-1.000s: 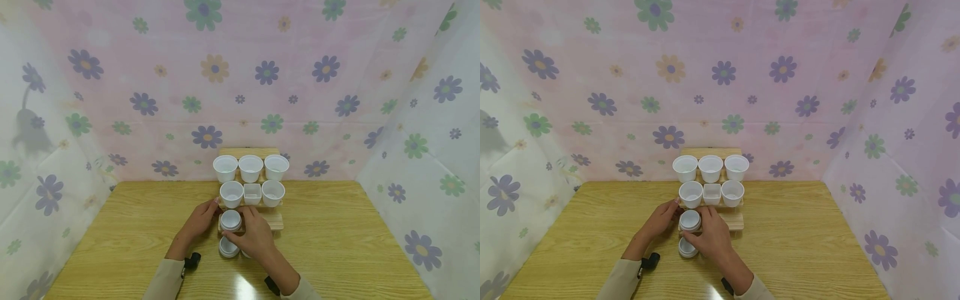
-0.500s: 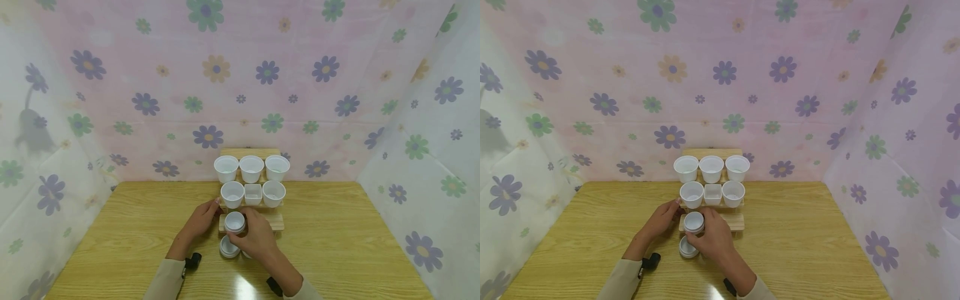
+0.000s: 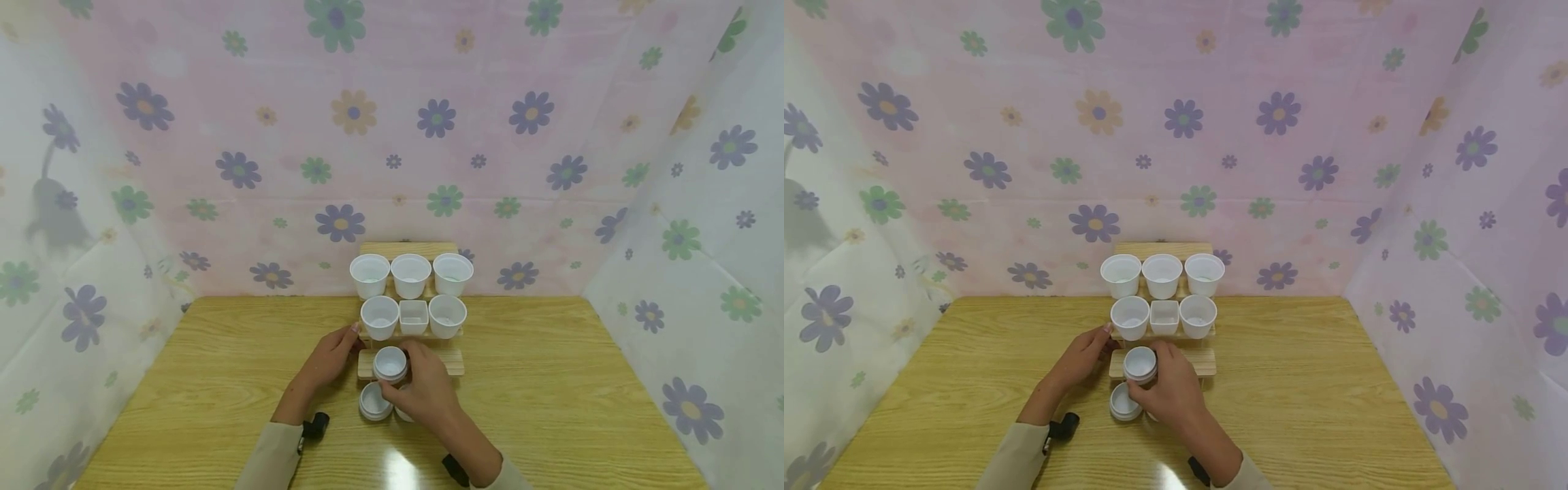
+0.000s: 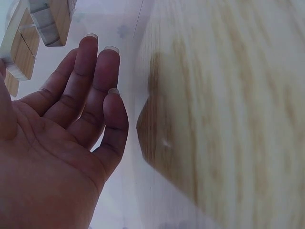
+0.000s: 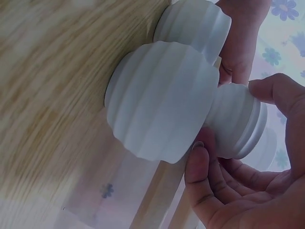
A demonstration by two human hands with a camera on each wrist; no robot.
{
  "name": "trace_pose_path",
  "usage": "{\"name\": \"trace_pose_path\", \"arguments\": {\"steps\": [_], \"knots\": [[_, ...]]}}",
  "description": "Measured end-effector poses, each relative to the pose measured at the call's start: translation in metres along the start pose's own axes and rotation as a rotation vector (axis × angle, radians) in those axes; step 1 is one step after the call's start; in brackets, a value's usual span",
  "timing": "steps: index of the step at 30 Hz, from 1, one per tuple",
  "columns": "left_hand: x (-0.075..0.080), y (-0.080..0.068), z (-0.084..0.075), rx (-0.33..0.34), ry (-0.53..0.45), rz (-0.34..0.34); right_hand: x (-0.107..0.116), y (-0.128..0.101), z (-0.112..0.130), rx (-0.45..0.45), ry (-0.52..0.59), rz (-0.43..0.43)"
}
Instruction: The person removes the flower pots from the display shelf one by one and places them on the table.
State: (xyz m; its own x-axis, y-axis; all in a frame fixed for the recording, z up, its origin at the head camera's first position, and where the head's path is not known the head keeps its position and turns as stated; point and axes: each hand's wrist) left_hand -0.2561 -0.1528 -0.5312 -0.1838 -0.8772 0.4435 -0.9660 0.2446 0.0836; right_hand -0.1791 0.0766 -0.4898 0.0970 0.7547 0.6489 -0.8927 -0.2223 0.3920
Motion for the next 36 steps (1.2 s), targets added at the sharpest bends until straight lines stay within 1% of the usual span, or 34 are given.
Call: {"name": "trace_pose_path", "arguments": {"steps": [8, 15, 23, 36], "knots": [[-0.001, 0.0, 0.0, 0.007, 0.014, 0.0, 0.002, -0.002, -0.001, -0.004, 0.003, -0.002], [-0.001, -0.001, -0.002, 0.015, 0.013, -0.012, 0.006, -0.009, -0.004, -0.044, 0.015, 0.001], [-0.001, -0.001, -0.003, 0.016, 0.013, -0.011, 0.014, -0.015, -0.008, -0.016, 0.029, -0.011], [0.0, -0.001, -0.004, 0.013, -0.006, -0.001, 0.024, -0.016, -0.005, -0.011, 0.059, 0.018]]}}
Point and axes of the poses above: each hand's wrist, its own y-axis towards the middle knuckle, its own x-axis out of the back of the hand, z = x × y, and after that the axes turned 1 degree about -x, right-handed
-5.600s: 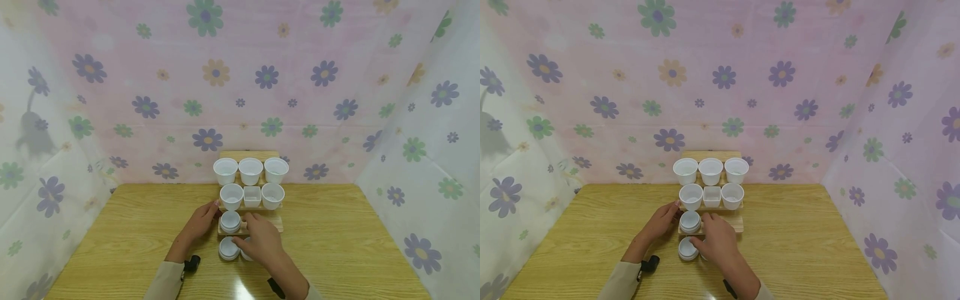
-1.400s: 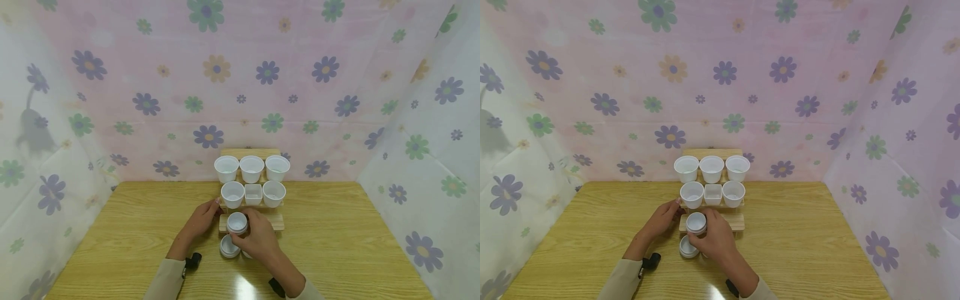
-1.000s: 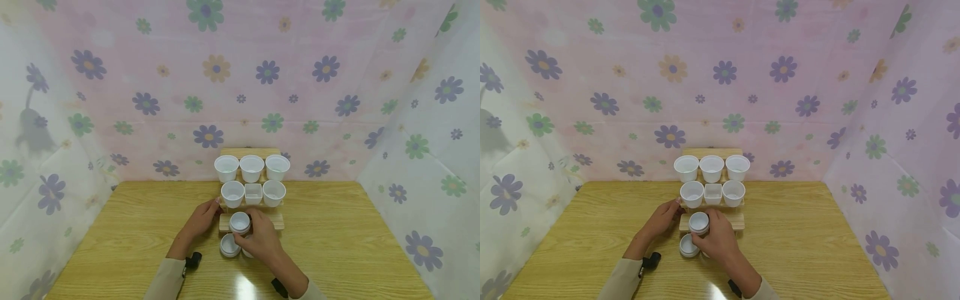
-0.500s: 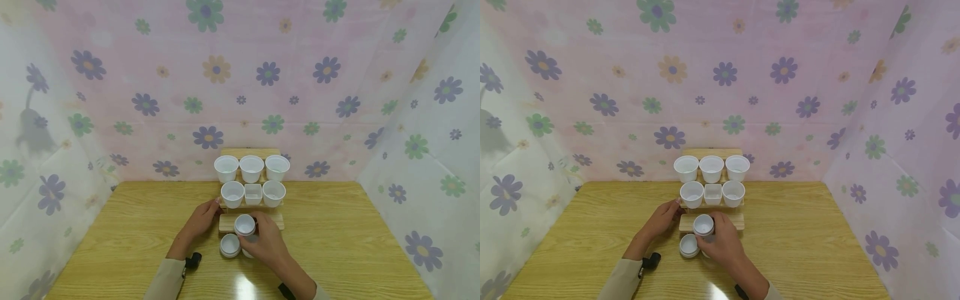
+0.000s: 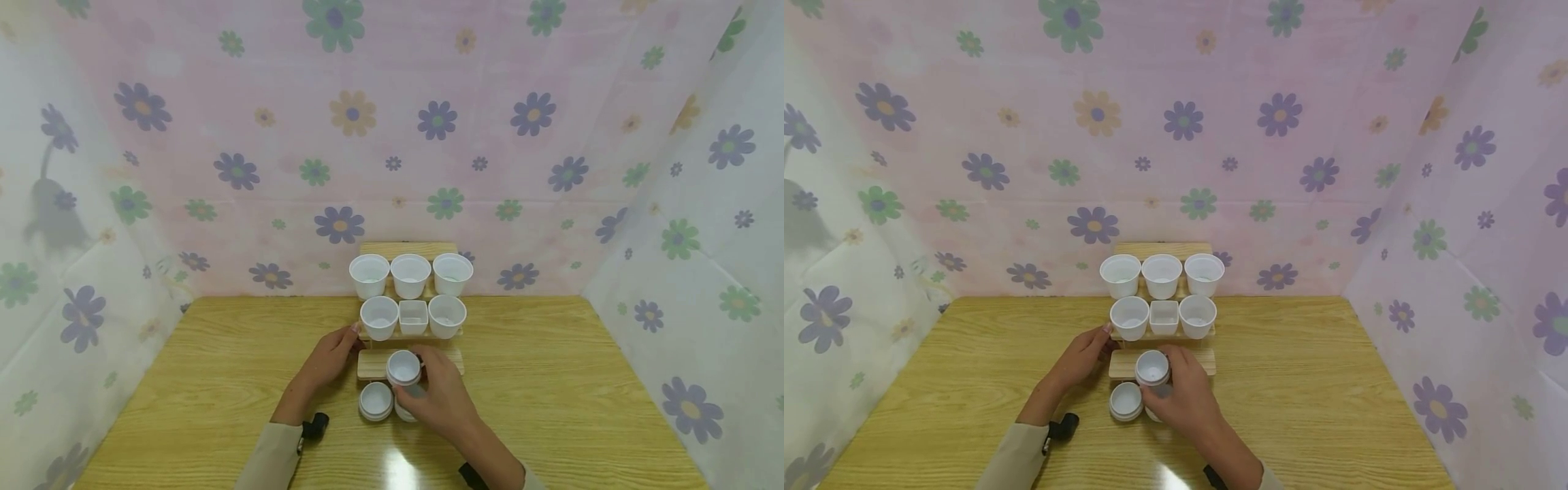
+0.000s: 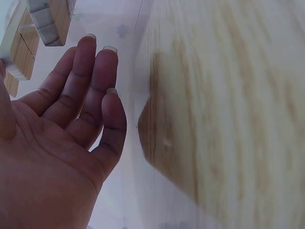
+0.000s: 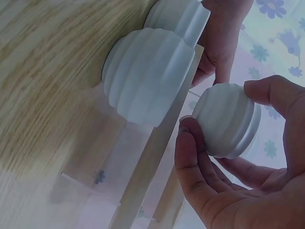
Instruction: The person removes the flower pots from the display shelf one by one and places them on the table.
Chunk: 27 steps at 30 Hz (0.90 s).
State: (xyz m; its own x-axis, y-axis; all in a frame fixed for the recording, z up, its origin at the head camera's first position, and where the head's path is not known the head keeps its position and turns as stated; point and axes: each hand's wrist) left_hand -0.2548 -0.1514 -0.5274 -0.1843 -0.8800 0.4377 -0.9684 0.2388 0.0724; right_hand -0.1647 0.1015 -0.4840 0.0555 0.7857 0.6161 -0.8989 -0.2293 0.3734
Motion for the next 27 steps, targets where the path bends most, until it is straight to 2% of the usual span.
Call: {"name": "trace_pose_path", "arguments": {"steps": [17, 27], "knots": [[0.002, 0.0, -0.002, -0.016, 0.004, -0.007, 0.014, 0.002, -0.005, -0.053, -0.023, 0.04], [0.004, 0.0, -0.013, -0.025, -0.011, -0.015, 0.022, 0.005, -0.006, -0.075, -0.033, 0.065]]}}
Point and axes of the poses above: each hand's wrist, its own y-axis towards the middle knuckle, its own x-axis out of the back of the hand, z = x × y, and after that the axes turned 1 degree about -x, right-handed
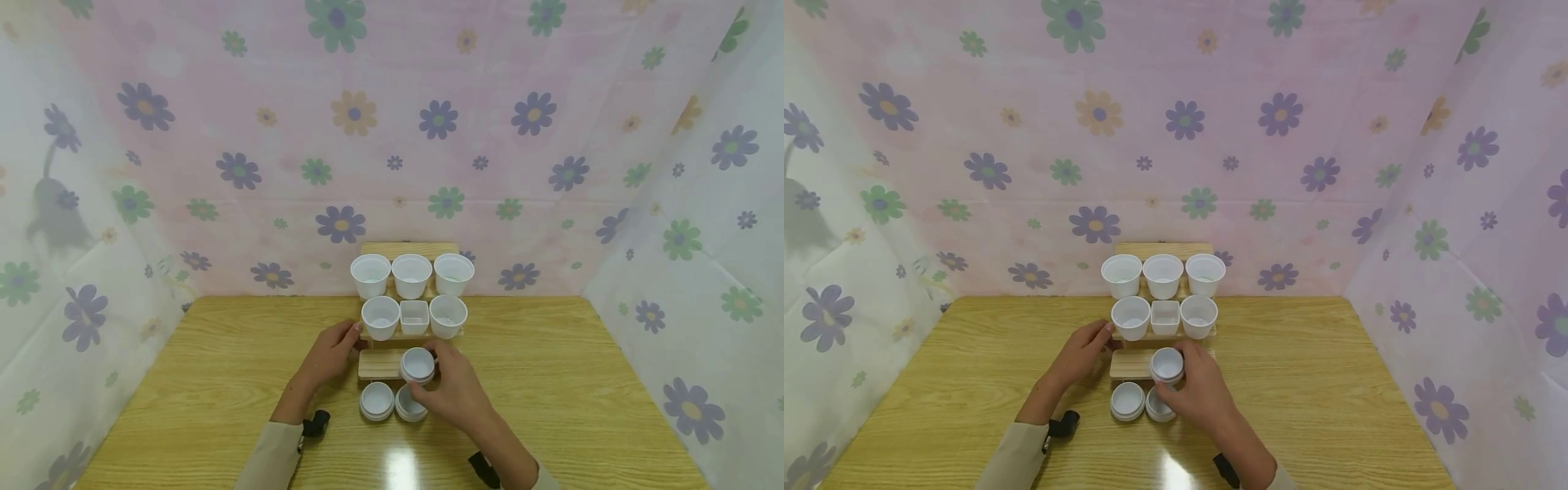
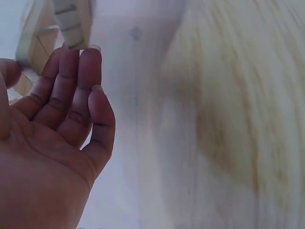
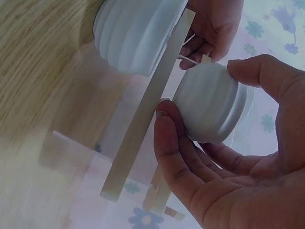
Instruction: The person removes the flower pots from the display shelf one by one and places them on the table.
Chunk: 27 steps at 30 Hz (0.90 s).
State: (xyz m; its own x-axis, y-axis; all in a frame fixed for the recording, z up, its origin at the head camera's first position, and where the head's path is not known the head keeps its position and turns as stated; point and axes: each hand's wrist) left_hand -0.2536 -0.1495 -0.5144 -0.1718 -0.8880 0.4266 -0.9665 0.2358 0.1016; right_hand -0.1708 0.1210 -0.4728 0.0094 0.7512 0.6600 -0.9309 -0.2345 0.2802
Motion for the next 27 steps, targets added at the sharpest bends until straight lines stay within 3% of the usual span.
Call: {"name": "trace_pose_path", "arguments": {"steps": [10, 21, 27], "knots": [[0.001, 0.002, -0.002, -0.003, -0.062, 0.004, 0.017, 0.005, -0.011, -0.004, -0.043, 0.061], [-0.002, 0.001, -0.005, 0.019, -0.165, 0.005, 0.032, 0.007, -0.014, -0.046, -0.022, 0.059], [-0.003, 0.0, -0.006, 0.037, -0.202, 0.004, 0.037, 0.006, -0.018, -0.021, -0.025, 0.065]]}}
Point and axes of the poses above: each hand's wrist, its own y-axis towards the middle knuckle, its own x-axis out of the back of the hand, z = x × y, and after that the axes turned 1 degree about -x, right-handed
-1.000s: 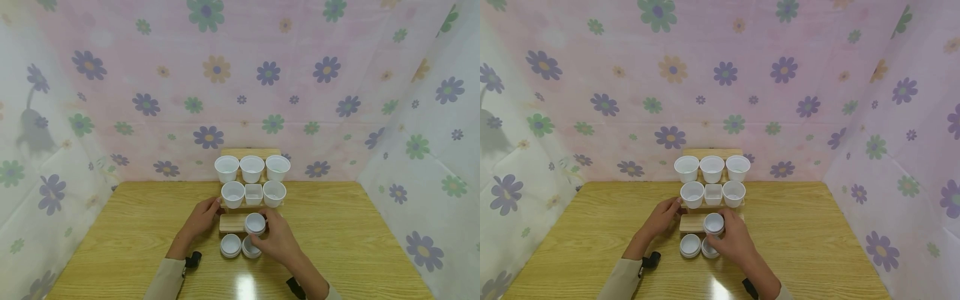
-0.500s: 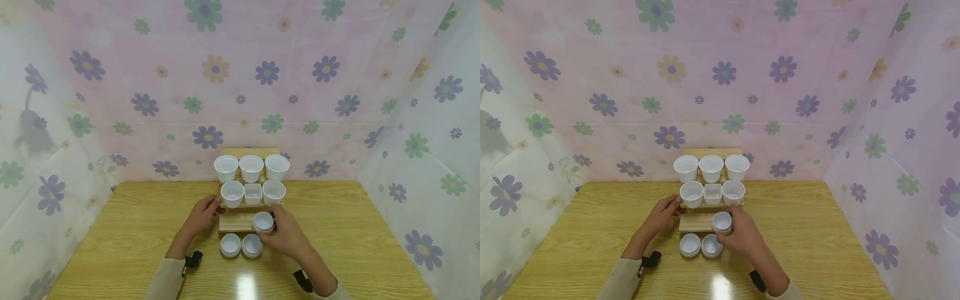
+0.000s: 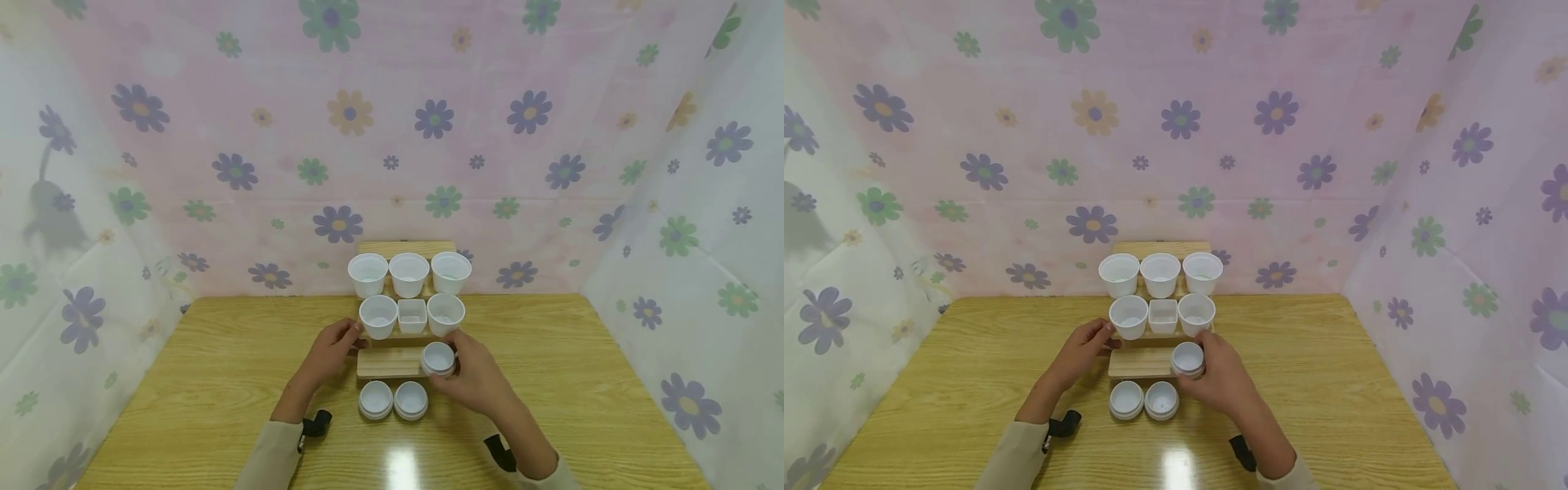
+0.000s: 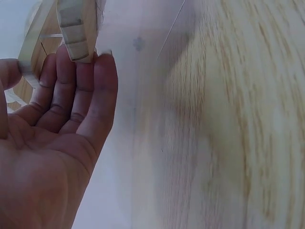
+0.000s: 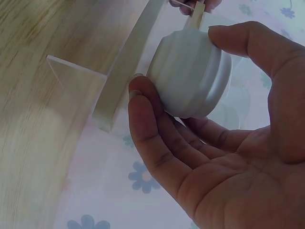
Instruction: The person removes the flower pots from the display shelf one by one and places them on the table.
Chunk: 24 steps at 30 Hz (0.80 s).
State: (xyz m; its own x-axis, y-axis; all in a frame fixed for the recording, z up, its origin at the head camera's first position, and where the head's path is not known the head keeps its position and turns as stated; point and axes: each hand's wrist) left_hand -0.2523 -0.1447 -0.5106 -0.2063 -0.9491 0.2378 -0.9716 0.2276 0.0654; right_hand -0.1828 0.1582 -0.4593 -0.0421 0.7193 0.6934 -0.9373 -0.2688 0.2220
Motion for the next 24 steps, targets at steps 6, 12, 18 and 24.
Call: {"name": "trace_pose_path", "arguments": {"steps": [6, 12, 18, 24], "knots": [[0.0, -0.001, 0.001, 0.006, -0.011, 0.006, 0.003, 0.0, -0.004, -0.005, -0.02, 0.012], [-0.001, 0.0, 0.003, -0.014, -0.017, 0.009, 0.008, 0.0, -0.005, -0.005, -0.041, 0.027], [-0.001, 0.001, 0.005, -0.014, -0.012, 0.011, 0.014, -0.001, -0.008, -0.012, -0.044, 0.046], [-0.001, 0.002, 0.003, -0.004, -0.013, 0.005, 0.019, -0.003, -0.009, -0.032, -0.067, 0.064]]}}
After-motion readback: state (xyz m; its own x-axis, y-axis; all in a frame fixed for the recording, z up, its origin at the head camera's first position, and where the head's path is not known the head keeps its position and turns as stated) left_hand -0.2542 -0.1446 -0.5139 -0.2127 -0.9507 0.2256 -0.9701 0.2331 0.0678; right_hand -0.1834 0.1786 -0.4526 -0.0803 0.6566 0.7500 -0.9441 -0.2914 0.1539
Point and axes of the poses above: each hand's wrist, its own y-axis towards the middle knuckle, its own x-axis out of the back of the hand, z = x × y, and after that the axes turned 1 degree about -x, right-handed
